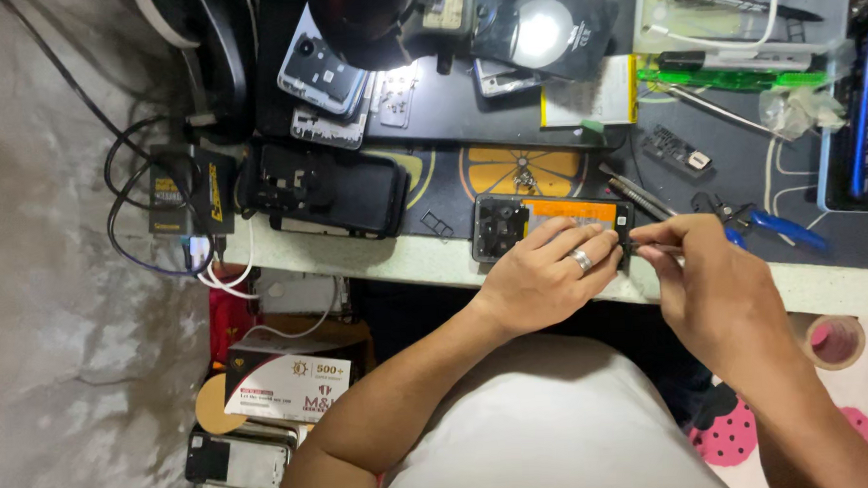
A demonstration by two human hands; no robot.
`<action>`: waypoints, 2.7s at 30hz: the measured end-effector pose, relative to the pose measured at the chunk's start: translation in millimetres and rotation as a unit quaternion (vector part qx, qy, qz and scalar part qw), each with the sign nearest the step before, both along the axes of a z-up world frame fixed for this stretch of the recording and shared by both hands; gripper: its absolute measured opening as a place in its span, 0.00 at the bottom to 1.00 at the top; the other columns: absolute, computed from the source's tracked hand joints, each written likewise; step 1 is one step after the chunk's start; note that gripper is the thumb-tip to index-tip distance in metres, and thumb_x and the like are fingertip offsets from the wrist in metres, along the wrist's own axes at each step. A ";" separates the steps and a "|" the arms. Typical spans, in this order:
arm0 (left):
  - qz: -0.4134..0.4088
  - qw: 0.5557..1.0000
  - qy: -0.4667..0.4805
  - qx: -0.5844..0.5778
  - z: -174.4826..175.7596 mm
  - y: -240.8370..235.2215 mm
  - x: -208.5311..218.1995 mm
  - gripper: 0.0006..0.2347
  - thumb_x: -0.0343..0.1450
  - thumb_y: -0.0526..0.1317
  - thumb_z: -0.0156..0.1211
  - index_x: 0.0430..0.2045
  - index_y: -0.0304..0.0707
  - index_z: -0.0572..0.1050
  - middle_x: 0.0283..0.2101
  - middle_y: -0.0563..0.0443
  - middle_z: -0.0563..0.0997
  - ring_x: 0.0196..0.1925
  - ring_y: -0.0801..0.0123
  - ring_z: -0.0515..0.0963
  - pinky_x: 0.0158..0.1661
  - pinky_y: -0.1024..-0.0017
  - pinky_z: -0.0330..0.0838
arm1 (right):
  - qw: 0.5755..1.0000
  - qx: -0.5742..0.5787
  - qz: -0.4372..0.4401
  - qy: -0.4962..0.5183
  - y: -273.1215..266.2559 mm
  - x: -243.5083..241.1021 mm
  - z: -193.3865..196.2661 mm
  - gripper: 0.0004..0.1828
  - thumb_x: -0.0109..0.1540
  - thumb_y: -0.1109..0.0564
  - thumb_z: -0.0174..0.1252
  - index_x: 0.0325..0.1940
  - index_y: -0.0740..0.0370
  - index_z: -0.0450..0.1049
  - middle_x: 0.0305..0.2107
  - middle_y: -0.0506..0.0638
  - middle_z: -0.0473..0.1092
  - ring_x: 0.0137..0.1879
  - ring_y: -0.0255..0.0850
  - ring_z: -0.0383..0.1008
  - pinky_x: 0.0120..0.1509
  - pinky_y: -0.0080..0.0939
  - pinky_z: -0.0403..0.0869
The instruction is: The person uses a screwdriver to remove screws from a smartphone's internal frame, then places the back cover onto the device and presses it into place. They continue to remove additional screws from the phone's interior while holding the device steady.
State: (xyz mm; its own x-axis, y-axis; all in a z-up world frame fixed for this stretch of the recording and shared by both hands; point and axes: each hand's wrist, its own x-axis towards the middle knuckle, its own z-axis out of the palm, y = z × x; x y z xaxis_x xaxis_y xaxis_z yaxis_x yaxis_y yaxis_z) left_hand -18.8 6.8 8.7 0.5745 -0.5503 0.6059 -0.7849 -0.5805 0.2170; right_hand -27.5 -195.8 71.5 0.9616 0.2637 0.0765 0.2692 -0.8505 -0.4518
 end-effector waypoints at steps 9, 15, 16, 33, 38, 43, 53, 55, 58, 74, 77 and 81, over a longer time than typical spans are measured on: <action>-0.007 1.000 0.010 -0.001 1.2 2.1 -0.2 0.11 0.70 0.38 0.58 0.44 0.34 0.79 0.52 0.47 0.80 0.57 0.62 0.79 0.60 0.64 0.70 | 0.999 0.002 0.038 -0.024 2.9 1.7 6.1 0.17 0.63 0.62 0.63 0.50 0.69 0.64 0.36 0.60 0.77 0.42 0.54 0.81 0.39 0.48 0.77; 0.001 1.000 0.001 0.002 0.1 1.6 -1.6 0.11 0.70 0.38 0.58 0.44 0.34 0.79 0.52 0.48 0.79 0.58 0.62 0.79 0.61 0.64 0.70 | 0.997 -0.009 -0.073 -0.015 6.4 -1.4 5.5 0.18 0.66 0.59 0.65 0.49 0.69 0.63 0.34 0.58 0.78 0.38 0.53 0.81 0.37 0.48 0.76; 0.001 1.000 0.003 0.000 0.2 1.5 -1.7 0.11 0.70 0.38 0.58 0.44 0.35 0.79 0.52 0.48 0.79 0.58 0.62 0.79 0.61 0.64 0.70 | 0.999 0.021 -0.038 -0.026 6.9 -1.6 4.9 0.18 0.65 0.60 0.63 0.49 0.70 0.62 0.35 0.59 0.77 0.39 0.53 0.81 0.37 0.47 0.76; 0.006 1.000 0.009 -0.003 -1.7 -1.3 -5.4 0.10 0.72 0.39 0.60 0.44 0.36 0.79 0.52 0.51 0.80 0.57 0.65 0.79 0.60 0.63 0.68 | 0.999 -0.001 -0.043 -0.033 8.7 -2.6 3.6 0.17 0.66 0.62 0.65 0.50 0.68 0.63 0.34 0.58 0.78 0.38 0.55 0.80 0.38 0.50 0.75; 0.010 1.000 -0.003 0.006 -3.8 -0.6 -6.1 0.11 0.72 0.39 0.59 0.45 0.36 0.79 0.52 0.50 0.80 0.57 0.65 0.79 0.60 0.64 0.68 | 0.998 -0.007 -0.009 -0.056 15.0 -4.8 4.0 0.18 0.65 0.62 0.64 0.51 0.68 0.63 0.36 0.59 0.78 0.40 0.55 0.80 0.40 0.50 0.76; 0.006 0.999 0.025 -0.020 -1.5 -0.9 -6.2 0.12 0.71 0.40 0.61 0.45 0.36 0.79 0.52 0.50 0.80 0.57 0.64 0.79 0.61 0.63 0.68 | 0.998 0.031 -0.044 -0.039 14.4 -6.0 -0.7 0.18 0.67 0.63 0.63 0.53 0.68 0.61 0.37 0.57 0.78 0.43 0.53 0.81 0.42 0.48 0.77; 0.137 0.982 0.087 -0.101 11.0 49.7 27.5 0.06 0.71 0.30 0.63 0.38 0.37 0.81 0.41 0.51 0.81 0.43 0.62 0.81 0.44 0.65 0.74 | 0.983 0.147 -0.061 -0.096 -1.6 -18.6 5.7 0.22 0.70 0.66 0.64 0.58 0.70 0.57 0.44 0.59 0.78 0.50 0.43 0.81 0.49 0.36 0.77; 0.151 0.982 0.093 -0.062 12.4 56.7 36.3 0.05 0.71 0.30 0.62 0.37 0.38 0.82 0.38 0.53 0.81 0.40 0.65 0.81 0.40 0.66 0.73 | 0.977 0.170 -0.059 -0.113 -6.1 -21.1 5.0 0.22 0.71 0.68 0.64 0.58 0.71 0.55 0.44 0.60 0.78 0.50 0.42 0.81 0.53 0.34 0.77; 0.133 0.988 0.084 0.005 14.8 60.3 46.9 0.06 0.69 0.32 0.60 0.35 0.42 0.82 0.36 0.56 0.79 0.38 0.66 0.79 0.39 0.66 0.71 | 0.973 0.198 -0.074 -0.098 -10.6 -22.0 -0.7 0.23 0.72 0.68 0.64 0.59 0.71 0.55 0.44 0.60 0.78 0.51 0.41 0.82 0.49 0.31 0.77; 0.120 0.949 0.244 -0.161 10.4 55.9 50.6 0.05 0.72 0.36 0.62 0.37 0.36 0.82 0.37 0.50 0.80 0.39 0.59 0.81 0.41 0.66 0.74 | 0.900 0.431 -0.003 -0.060 9.0 -4.0 -10.2 0.16 0.74 0.66 0.50 0.61 0.66 0.52 0.43 0.55 0.74 0.50 0.35 0.78 0.62 0.32 0.76; 0.102 0.896 0.343 -0.262 10.7 55.0 47.0 0.07 0.74 0.36 0.62 0.42 0.33 0.82 0.38 0.48 0.83 0.38 0.65 0.83 0.41 0.71 0.75 | 0.876 0.482 -0.019 0.015 21.4 12.6 -6.8 0.12 0.73 0.64 0.47 0.60 0.63 0.57 0.35 0.48 0.70 0.41 0.31 0.74 0.50 0.30 0.75; 0.060 0.835 0.423 -0.348 11.1 52.1 44.4 0.09 0.74 0.37 0.62 0.44 0.30 0.82 0.40 0.50 0.85 0.39 0.76 0.81 0.41 0.77 0.75 | 0.953 0.304 -0.002 0.007 44.8 31.3 -9.4 0.07 0.71 0.64 0.56 0.54 0.66 0.73 0.36 0.47 0.74 0.41 0.27 0.72 0.45 0.28 0.71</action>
State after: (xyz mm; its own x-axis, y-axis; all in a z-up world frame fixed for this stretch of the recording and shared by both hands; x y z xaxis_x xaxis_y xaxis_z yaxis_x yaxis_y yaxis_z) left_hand 25.6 58.9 19.8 0.9842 -0.1425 0.1052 -0.1260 -0.1463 0.9812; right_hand 3.8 -151.0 62.1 0.9643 0.1723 0.2010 0.2573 -0.4320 -0.8644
